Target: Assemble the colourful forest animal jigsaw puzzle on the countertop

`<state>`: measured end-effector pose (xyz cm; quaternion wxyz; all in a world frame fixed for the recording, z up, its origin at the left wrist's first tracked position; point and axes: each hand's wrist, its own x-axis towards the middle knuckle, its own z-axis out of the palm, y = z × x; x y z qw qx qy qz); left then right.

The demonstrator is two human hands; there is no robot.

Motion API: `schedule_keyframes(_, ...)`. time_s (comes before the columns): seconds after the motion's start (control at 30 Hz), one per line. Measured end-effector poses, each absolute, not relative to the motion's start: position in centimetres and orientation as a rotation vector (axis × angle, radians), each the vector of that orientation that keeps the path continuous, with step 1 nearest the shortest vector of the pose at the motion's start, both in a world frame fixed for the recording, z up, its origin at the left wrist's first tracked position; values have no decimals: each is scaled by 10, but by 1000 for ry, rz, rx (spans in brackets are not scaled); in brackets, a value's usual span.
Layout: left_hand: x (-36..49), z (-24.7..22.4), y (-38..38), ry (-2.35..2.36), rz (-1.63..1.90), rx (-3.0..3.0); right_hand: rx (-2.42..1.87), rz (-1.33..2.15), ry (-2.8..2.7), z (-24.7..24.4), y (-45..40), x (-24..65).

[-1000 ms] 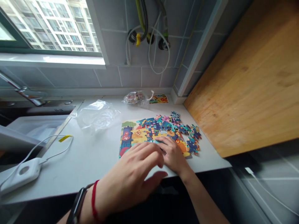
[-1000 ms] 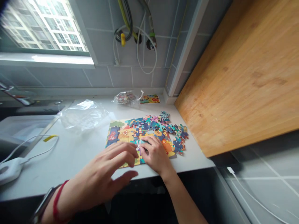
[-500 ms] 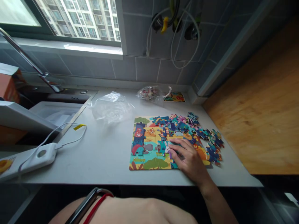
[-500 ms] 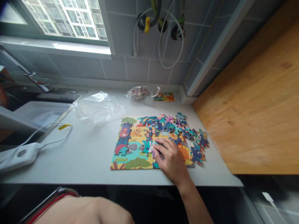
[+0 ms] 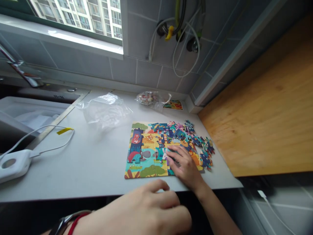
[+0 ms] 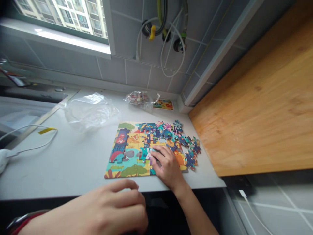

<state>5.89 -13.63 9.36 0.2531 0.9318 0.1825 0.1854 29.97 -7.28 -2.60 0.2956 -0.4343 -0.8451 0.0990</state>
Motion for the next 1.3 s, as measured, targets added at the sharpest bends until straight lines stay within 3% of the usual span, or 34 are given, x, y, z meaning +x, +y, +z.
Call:
schedule_keyframes(0.13,69,79,-125,790,419,2728,-1149,296,-2360,-8,-66,303)
schedule_keyframes(0.3,81,44,-111,789,423,2710,-1165,354,-2400,14,-13,303)
schedule_keyframes(0.57,86,32,-98,829,387,2644,-1120,484,-2552,-1,76,280)
schedule_keyframes(1.3,88,6,-84,851,428,2562,-1102,459,-2450,-22,68,275)
